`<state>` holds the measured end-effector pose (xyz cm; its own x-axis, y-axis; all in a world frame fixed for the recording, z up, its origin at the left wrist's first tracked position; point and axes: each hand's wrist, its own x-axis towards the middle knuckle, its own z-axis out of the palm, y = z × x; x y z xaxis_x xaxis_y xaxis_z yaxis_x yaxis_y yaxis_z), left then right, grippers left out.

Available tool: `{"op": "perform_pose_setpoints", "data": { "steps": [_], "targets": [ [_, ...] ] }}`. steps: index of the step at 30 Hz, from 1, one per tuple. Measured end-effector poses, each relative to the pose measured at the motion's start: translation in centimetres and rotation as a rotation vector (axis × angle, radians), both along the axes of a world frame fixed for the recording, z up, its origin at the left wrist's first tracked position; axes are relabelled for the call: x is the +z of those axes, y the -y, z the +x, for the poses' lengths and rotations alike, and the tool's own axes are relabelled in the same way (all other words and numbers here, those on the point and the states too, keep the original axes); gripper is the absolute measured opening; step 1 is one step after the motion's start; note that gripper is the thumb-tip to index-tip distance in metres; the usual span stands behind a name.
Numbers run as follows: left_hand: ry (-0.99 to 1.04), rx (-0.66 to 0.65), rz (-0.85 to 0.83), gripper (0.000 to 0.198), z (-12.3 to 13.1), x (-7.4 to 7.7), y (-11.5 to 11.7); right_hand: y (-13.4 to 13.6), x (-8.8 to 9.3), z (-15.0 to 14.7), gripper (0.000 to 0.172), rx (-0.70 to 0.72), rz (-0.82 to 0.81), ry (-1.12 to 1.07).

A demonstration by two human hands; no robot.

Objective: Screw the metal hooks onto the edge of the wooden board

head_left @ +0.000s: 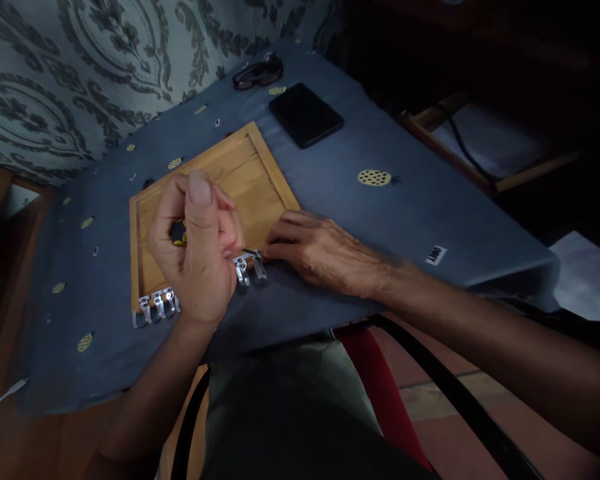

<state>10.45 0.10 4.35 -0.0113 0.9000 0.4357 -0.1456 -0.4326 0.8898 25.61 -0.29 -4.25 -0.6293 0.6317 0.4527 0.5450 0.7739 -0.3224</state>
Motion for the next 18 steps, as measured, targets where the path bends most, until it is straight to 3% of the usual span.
{"op": "perform_pose_setpoints", "data": {
  "steps": [6,13,18],
  "targets": [
    [0.062,-0.024,-0.021,0.048,0.3,0.0,-0.5,0.0,0.0,0.0,0.023,-0.001,0.006,-0.009],
    [-0.002,-0.063,-0.006,0.054,0.3,0.3,-1.0,-0.1,-0.1,0.0,0.026,-0.001,0.011,0.006],
    [-0.057,-0.102,0.040,0.060,0.1,-0.5,-1.5,-0.1,-0.1,0.0,0.028,0.003,0.011,0.004]
  ]
}}
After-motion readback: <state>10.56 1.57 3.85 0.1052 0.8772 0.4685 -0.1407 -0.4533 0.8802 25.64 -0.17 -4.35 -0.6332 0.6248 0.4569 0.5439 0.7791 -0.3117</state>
